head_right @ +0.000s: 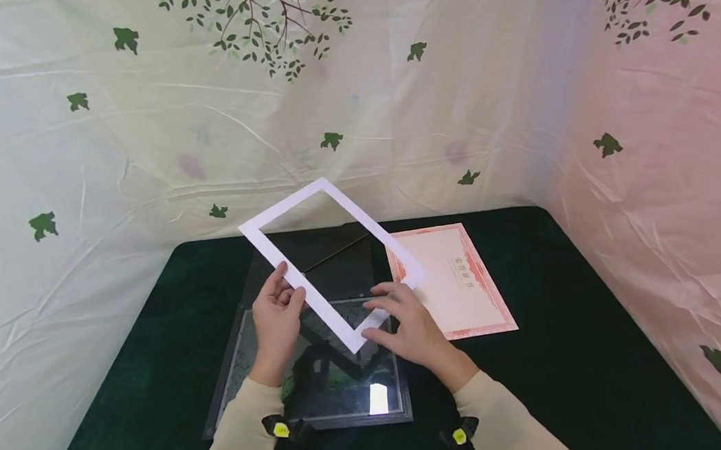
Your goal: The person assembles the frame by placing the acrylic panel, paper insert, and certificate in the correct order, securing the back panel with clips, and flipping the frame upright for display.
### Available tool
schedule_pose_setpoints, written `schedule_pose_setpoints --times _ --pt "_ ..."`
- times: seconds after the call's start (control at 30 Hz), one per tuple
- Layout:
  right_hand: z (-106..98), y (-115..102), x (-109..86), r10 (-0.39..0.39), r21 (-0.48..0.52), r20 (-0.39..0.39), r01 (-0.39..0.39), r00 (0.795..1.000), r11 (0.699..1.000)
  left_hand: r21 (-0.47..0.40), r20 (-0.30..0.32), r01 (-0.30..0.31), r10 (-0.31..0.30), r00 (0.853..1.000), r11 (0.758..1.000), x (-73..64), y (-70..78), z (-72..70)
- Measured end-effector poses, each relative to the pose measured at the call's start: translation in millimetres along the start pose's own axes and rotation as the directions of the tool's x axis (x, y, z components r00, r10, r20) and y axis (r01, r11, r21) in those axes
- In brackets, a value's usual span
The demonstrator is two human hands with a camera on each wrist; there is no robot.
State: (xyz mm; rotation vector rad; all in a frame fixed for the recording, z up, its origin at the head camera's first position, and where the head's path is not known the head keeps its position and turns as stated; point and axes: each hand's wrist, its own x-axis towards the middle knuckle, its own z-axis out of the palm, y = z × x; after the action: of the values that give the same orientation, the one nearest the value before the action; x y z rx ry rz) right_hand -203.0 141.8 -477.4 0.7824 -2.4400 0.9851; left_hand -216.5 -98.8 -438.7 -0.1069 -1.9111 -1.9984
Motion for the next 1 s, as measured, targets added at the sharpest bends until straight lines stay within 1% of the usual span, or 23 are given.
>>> schedule_pose_setpoints --times 0.03,0.07,0.1,0.13,0.2,0.23,0.27,0.33,0.37,0.43,0.53,0.63,0.77,0.8,0.87,0.97,1.0 --pt "1.2 0.3 2.8 0.056 0.03 -0.05 -0.054 0.997 0.998 -0.008 -0.019 -0.015 0.015 1.0 1.0 -1.0 4.3 0.2" --pt "2.7 0.6 5.8 0.121 0.071 -0.1 -0.114 0.988 0.991 -0.019 -0.035 -0.034 0.033 0.999 0.999 -1.8 7.8 0.4" --pt "4.4 1.5 8.8 0.184 0.124 -0.145 -0.167 0.972 0.978 -0.028 -0.05 -0.049 0.047 0.998 0.998 -2.7 11.7 0.7" --pt "6.1 2.2 12.0 0.245 0.183 -0.182 -0.212 0.952 0.96 -0.031 -0.064 -0.058 0.056 0.996 0.998 -3.5 14.1 0.9" --pt "8.8 2.6 18.2 0.352 0.296 -0.223 -0.281 0.909 0.913 -0.041 -0.088 -0.069 0.065 0.994 0.997 -2.8 10.9 1.2" --pt "9.3 1.5 21.0 0.394 0.345 -0.226 -0.305 0.891 0.888 -0.051 -0.096 -0.072 0.066 0.993 0.996 -2.1 7.0 1.0" --pt "8.2 -1.9 23.7 0.42 0.386 -0.22 -0.317 0.88 0.866 -0.062 -0.104 -0.067 0.06 0.993 0.996 -1.5 3.2 1.0" --pt "4.9 -9.8 27.5 0.444 0.44 -0.189 -0.329 0.876 0.836 -0.079 -0.122 -0.057 0.047 0.991 0.995 -1.1 -5.4 1.8" --pt "2.9 -14.2 28.7 0.449 0.456 -0.168 -0.334 0.877 0.824 -0.093 -0.131 -0.057 0.045 0.99 0.994 -1.1 -9.2 2.6" --pt "-1.2 -22.6 30.0 0.446 0.5 -0.12 -0.335 0.887 0.799 -0.113 -0.14 -0.059 0.043 0.989 0.992 -1.9 -15.6 4.6" --pt "-4.0 -26.7 29.3 0.448 0.548 -0.04 -0.356 0.893 0.757 -0.139 -0.128 -0.064 0.046 0.991 0.988 -4.6 -19.7 8.3" --pt "-5.3 -25.6 28.7 0.45 0.586 0.008 -0.368 0.893 0.722 -0.155 -0.095 -0.069 0.055 0.994 0.986 -6.6 -22.2 10.8" --pt "-4.7 -18.5 28.9 0.443 0.602 -0.003 -0.353 0.896 0.716 -0.154 -0.067 -0.067 0.058 0.996 0.986 -6.7 -22.5 11.7" --pt "-3.5 -14.8 29.0 0.446 0.615 -0.006 -0.348 0.895 0.707 -0.145 -0.065 -0.064 0.055 0.996 0.987 -6.3 -22.3 11.5" --pt "-0.7 -8.1 27.7 0.452 0.645 -0.006 -0.342 0.892 0.684 -0.119 -0.067 -0.053 0.045 0.997 0.991 -6.7 -22.4 10.8" --pt "4.7 3.3 26.4 0.466 0.704 -0.008 -0.325 0.885 0.631 -0.08 -0.07 -0.036 0.031 0.997 0.996 -7.2 -22.7 9.9" --pt "5.7 5.2 26.2 0.464 0.722 -0.011 -0.314 0.886 0.617 -0.064 -0.071 -0.03 0.026 0.997 0.998 -7.3 -22.9 9.5"
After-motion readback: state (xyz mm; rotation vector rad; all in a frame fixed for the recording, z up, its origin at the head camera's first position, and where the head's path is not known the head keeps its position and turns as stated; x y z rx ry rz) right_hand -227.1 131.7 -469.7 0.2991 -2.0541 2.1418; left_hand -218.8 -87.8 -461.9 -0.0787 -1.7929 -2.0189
